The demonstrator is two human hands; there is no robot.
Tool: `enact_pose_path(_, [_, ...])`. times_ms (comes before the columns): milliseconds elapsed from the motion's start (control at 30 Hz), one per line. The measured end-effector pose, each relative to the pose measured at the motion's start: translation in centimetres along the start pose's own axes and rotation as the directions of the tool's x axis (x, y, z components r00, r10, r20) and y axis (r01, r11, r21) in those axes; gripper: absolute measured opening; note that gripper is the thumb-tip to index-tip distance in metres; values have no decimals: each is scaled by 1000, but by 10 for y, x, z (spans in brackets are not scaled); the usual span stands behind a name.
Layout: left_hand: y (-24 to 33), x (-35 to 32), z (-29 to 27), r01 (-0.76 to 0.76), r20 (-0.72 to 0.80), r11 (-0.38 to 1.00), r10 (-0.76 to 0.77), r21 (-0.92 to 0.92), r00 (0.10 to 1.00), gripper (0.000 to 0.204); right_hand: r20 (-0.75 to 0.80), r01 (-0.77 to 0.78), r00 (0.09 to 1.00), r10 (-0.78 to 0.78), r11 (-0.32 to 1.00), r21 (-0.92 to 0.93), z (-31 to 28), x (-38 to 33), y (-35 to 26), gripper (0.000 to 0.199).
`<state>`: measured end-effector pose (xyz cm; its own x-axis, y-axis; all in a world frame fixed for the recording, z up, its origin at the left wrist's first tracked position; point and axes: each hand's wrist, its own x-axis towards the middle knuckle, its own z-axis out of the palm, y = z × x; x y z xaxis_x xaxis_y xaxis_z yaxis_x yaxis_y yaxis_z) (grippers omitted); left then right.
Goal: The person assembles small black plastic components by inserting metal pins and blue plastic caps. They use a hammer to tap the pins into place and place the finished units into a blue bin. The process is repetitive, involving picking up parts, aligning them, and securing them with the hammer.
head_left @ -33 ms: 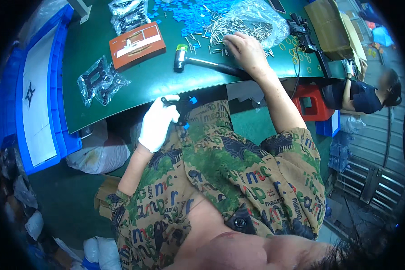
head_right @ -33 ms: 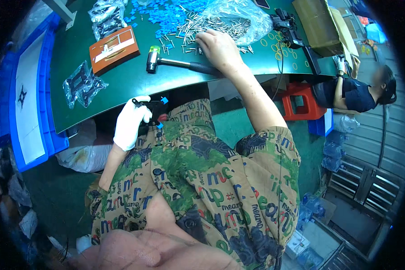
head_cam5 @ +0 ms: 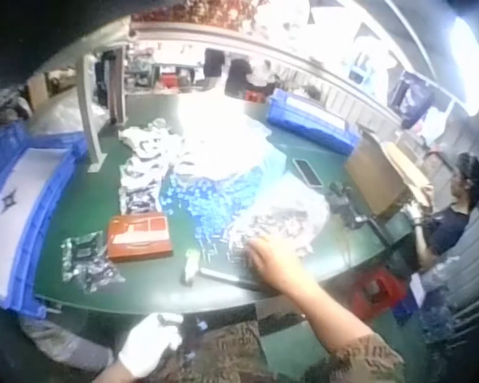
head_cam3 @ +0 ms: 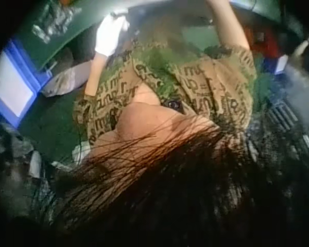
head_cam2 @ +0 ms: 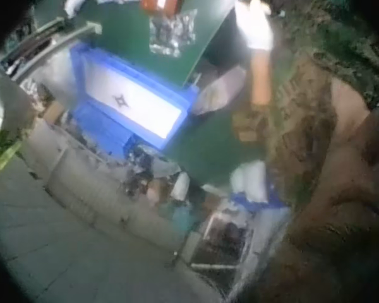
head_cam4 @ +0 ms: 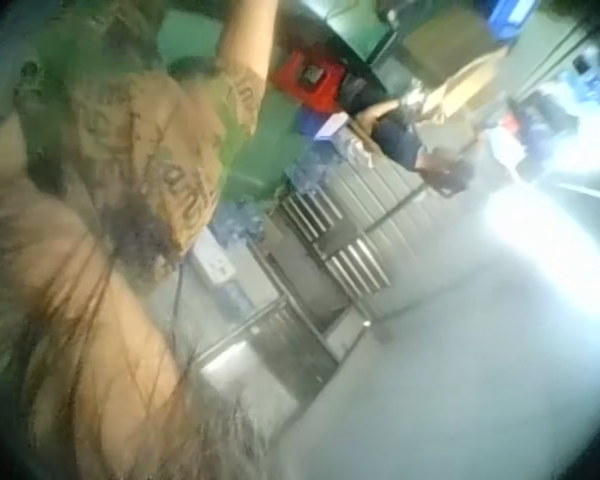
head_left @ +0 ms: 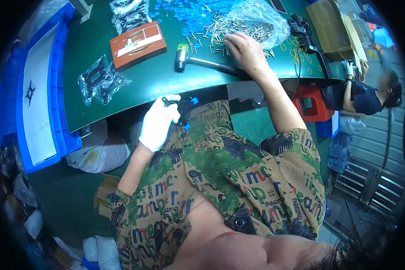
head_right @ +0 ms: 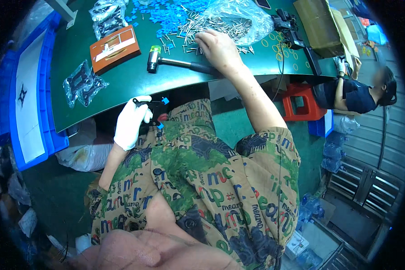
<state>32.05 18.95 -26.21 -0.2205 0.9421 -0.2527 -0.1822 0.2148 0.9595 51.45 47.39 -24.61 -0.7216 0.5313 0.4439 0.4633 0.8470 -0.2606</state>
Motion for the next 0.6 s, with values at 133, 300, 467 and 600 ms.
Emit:
enact_pose_path(133, [1,4,3,1,8,999,-1,49,1000,32,-66,-15,997,33,965,260,4,1,-25,18])
enact_pose_path(300, [1,7,2,83,93,990,-72,-114,993,32,190,-216,976,104,526,823,-5,0,-65,14])
enact_pose_path(467, [10,11,6,127,129,992,-125,-12,984,26,155,-47,965,-212,440,897,9,-9,-103,13])
enact_pose_path(600, [16,11,6,158,161,987,-151,-27,975,23,212,-134,954,-213,331,934,26,-17,-114,17])
